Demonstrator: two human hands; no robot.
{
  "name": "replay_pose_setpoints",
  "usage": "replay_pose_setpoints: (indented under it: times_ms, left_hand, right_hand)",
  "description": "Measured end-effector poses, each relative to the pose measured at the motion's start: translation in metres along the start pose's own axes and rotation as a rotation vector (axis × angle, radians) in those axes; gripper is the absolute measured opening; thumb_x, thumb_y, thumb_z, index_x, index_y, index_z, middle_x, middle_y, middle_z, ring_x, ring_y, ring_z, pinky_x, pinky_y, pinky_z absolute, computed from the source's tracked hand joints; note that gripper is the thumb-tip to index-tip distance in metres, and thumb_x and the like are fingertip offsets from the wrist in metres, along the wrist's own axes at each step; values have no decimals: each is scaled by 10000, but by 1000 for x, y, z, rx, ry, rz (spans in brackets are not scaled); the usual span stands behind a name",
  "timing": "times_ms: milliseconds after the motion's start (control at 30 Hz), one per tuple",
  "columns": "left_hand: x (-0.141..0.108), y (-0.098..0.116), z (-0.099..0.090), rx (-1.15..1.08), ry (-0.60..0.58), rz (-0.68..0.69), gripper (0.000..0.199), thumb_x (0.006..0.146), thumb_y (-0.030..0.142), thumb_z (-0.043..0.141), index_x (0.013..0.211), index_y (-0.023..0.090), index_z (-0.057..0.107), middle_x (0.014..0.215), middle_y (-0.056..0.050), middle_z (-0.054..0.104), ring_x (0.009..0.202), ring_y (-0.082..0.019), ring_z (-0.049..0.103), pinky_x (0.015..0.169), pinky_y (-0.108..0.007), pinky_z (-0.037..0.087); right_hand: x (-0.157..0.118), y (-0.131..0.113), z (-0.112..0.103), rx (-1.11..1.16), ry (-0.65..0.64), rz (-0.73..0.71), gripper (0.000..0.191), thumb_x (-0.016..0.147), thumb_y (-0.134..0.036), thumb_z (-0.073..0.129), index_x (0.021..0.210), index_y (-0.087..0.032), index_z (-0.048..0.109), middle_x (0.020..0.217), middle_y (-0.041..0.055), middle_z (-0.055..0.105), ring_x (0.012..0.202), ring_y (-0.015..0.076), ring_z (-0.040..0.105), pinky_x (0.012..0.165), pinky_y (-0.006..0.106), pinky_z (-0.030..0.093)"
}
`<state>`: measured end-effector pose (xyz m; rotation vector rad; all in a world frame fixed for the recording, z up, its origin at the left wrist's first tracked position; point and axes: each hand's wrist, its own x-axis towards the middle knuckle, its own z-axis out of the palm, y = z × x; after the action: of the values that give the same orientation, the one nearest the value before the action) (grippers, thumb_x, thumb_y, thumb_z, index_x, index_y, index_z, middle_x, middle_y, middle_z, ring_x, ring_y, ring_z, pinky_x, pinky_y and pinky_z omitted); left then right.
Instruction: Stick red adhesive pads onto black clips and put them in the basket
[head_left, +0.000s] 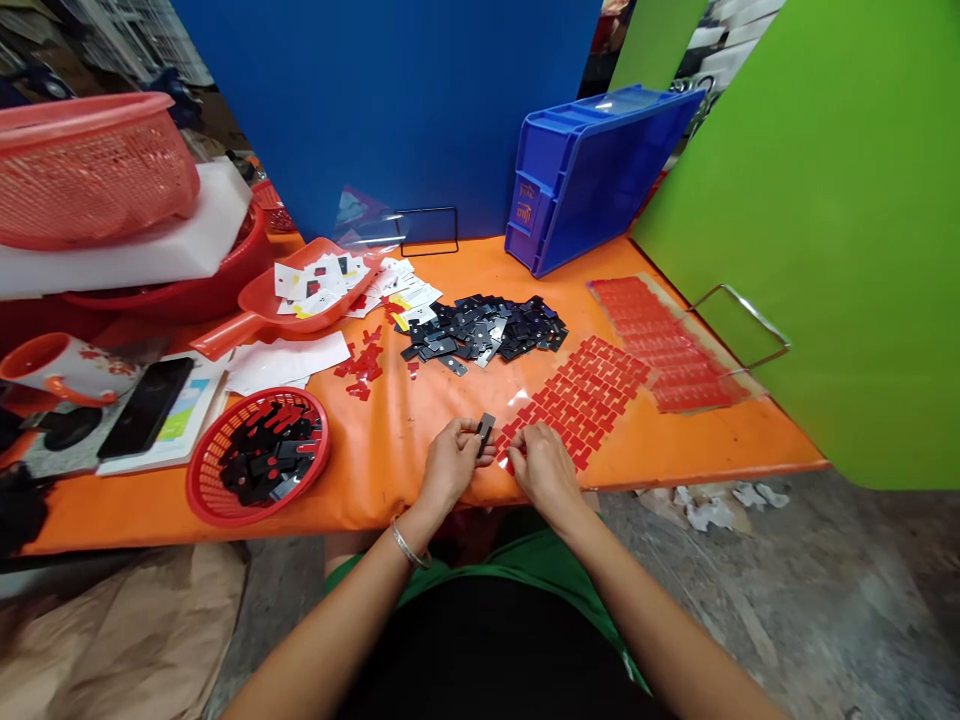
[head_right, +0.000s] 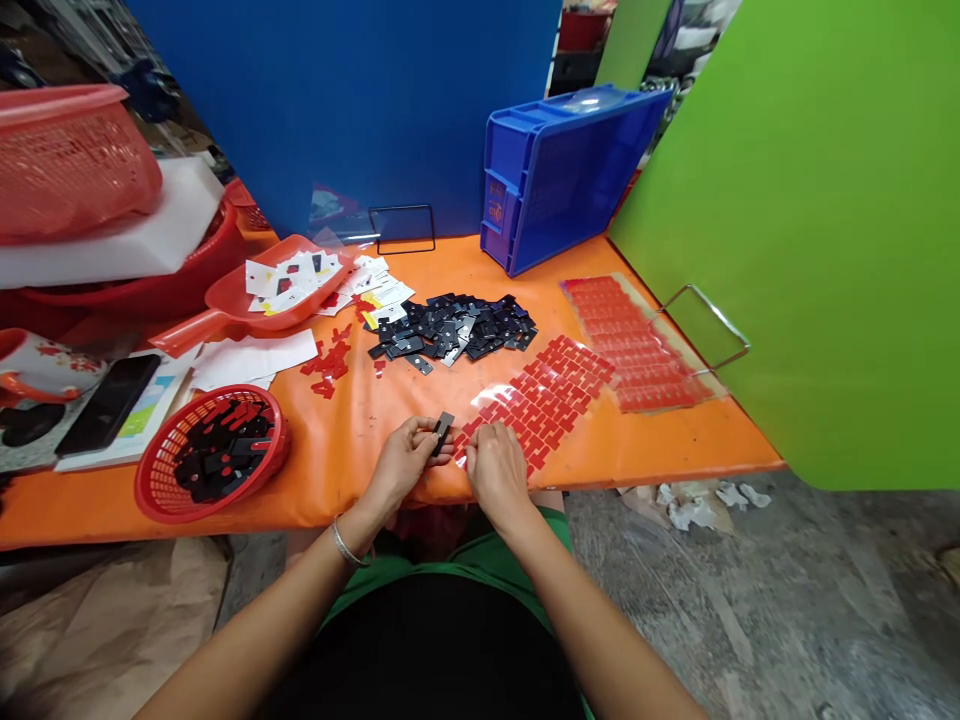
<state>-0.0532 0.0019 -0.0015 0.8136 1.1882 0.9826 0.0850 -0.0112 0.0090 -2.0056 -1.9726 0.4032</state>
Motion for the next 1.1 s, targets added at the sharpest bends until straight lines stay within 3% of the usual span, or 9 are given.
replay_pose_setpoints:
  times_ms: [167, 300, 567, 733, 900, 1000, 1100]
  left_hand:
    - [3, -3, 0, -14, 20, -14, 69, 826, 98, 528, 891, 118, 534, 777, -75, 689, 627, -117, 658, 623, -240, 550]
    - [4, -2, 1, -40, 13, -44, 106, 794, 48, 545, 873, 116, 532, 776, -73, 691, 614, -109, 653, 619, -230, 543]
    - [5, -3, 0, -47, 18, -62, 116, 792, 47, 545, 887, 112, 533, 748, -66, 686, 619, -114, 662, 609, -220, 542]
    - [6, -5, -1, -30, 19, -43, 121, 785, 71, 563, 892, 117, 530, 743, -60, 685, 623, -118, 665, 612, -224, 546]
    - [7, -5, 2, -4, 27, -40, 109, 784, 85, 570, 878, 117, 525, 721, -51, 673, 598, -109, 651, 611, -231, 547]
    - [5, -2, 1, 21, 24, -45, 114, 784, 86, 560, 885, 121, 523, 734, -48, 665, 576, -105, 639, 608, -246, 548]
    - [-1, 9, -3, 110, 62, 60, 134, 793, 113, 548, 924, 132, 534, 772, -52, 664, 619, -119, 646, 620, -248, 541]
  right_hand:
    - [-12, -3, 6, -102, 109, -49, 71, 834, -188, 530, 867, -166, 589, 911, 104, 566, 858, 235, 495, 727, 327, 412]
    - [-17, -4, 7, -91, 144, -99, 153, 868, -204, 488, 768, -188, 603, 841, 84, 572, 834, 226, 484, 724, 321, 418]
    - [-12, -3, 7, 80, 174, -37, 108, 804, -156, 488, 730, -196, 555, 807, 66, 581, 810, 212, 498, 667, 301, 412]
    - [-15, 4, 4, 285, 212, -68, 106, 802, -180, 476, 718, -203, 537, 771, 43, 568, 778, 190, 500, 718, 312, 419]
    - [-15, 17, -1, 594, 172, -15, 94, 815, -249, 496, 754, -198, 546, 770, 24, 554, 713, 158, 520, 593, 257, 423]
    - [-13, 18, -1, 547, 150, -18, 81, 795, -247, 516, 747, -198, 560, 766, 22, 563, 729, 164, 522, 619, 266, 422]
    - [-11, 14, 1, 384, 132, -30, 37, 757, -208, 537, 739, -204, 569, 776, 21, 585, 771, 181, 515, 686, 294, 409]
